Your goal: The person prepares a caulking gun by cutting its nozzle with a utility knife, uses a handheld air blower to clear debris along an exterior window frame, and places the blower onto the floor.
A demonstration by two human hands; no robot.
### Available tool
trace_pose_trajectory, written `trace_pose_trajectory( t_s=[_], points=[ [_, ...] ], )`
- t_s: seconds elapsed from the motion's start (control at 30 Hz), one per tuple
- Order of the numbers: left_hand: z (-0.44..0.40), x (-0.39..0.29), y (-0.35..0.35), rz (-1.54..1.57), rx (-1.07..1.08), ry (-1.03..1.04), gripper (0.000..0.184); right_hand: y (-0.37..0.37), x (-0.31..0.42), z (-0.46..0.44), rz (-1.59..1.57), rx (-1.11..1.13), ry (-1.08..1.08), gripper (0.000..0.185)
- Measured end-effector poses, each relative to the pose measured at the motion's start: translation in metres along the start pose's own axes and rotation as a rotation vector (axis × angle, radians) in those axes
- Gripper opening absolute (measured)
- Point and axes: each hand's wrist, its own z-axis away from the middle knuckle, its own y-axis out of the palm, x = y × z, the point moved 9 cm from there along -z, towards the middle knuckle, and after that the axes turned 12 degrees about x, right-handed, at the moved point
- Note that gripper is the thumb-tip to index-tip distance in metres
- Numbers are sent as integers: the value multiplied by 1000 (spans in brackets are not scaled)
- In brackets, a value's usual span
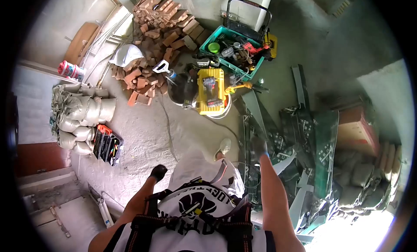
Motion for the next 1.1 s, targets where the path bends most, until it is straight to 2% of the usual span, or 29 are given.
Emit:
trace_pose_trajectory(
  t_s=[0.03, 0.07, 0.13, 0.17, 0.2, 0.23, 0.27, 0.3, 0.33, 0.37, 0.4, 0.43, 0.47, 0.5, 0.53, 0.57, 0.6, 0.63, 0.67, 0.73, 0.8, 0.87, 0.9, 0.97, 1.0, 1.03, 1.1],
  points=[
    [10, 1, 5, -45, 27, 82, 36, -6, 23, -33, -142, 78, 257, 25],
    [22, 5, -1, 90, 96, -109, 36, -17, 40, -75, 99, 104, 57, 26],
    [30, 47, 19, 587, 116, -389, 36, -22, 61, -136, 330, 139, -146, 27],
    [42, 36, 4, 702, 184, -527, 35, -33, 64, -159, 178, 65, -78, 22],
    [32, 43, 1, 696, 198, -538, 35, -39, 75, -161, 101, 27, -28, 20],
    [9, 53, 1, 652, 190, -512, 36, -45, 87, -163, 22, -15, 19, 18],
    [-14, 60, -9, 604, 179, -475, 38, -47, 106, -162, 45, 75, 171, 19],
    [-52, 41, -33, 195, 280, -277, 41, -47, 113, -164, 68, 157, 322, 21],
    [-65, 2, -78, 90, 229, -147, 43, -50, 113, -170, 72, 139, 335, 21],
    [-92, -7, -96, 126, 146, -96, 41, -42, 114, -175, 540, 194, 230, 20],
    [-139, -17, -96, -241, 204, 87, 35, -24, 109, -176, 1002, 265, 112, 19],
    [-150, -64, -136, -438, 59, 235, 27, -7, 84, -183, 1137, 413, 118, 20],
    [-180, -83, -153, -577, -29, 248, 22, -1, 62, -195, 1137, 422, 132, 20],
    [-181, -137, -196, -550, -58, 261, 21, -4, 32, -207, 789, 350, 257, 21],
    [-187, -159, -230, -93, -231, 291, 19, -2, 22, -218, 661, 361, 291, 22],
    [-216, -169, -225, -18, -247, 338, 18, 0, 14, -228, 531, 366, 326, 24],
    [-215, -210, -251, 125, -287, 385, 20, 2, 3, -238, 405, 366, 362, 27],
    [-215, -248, -275, 293, -232, 388, 22, -6, 24, -261, 381, 256, 369, 29],
    [-229, -278, -279, 181, -198, 422, 22, -13, 39, -281, 356, 148, 375, 32],
    [-258, -315, -273, 162, -196, 505, 20, -4, 35, -321, 351, 189, 417, 37],
    [-281, -345, -277, 86, -326, 530, 15, 4, 18, -376, 345, 227, 440, 42],
    [-314, -368, -275, 33, -220, 470, 13, 25, -7, -403, 377, 317, 385, 40],
    [-329, -384, -272, -44, -181, 535, 14, 33, -36, -412, 367, 330, 408, 40],
    [-354, -408, -261, -106, -119, 591, 14, 44, -22, -423, 953, 69, -179, 48],
    [-365, -421, -248, -298, -45, 632, 21, 45, -21, -429, 945, 87, -167, 48],
    [-375, -427, -238, -392, -1, 646, 25, 56, -26, -436, 974, 239, -164, 47],
    [-395, -431, -218, -625, 46, 663, 37, 64, -6, -448, 986, 403, -158, 47]
  ],
)
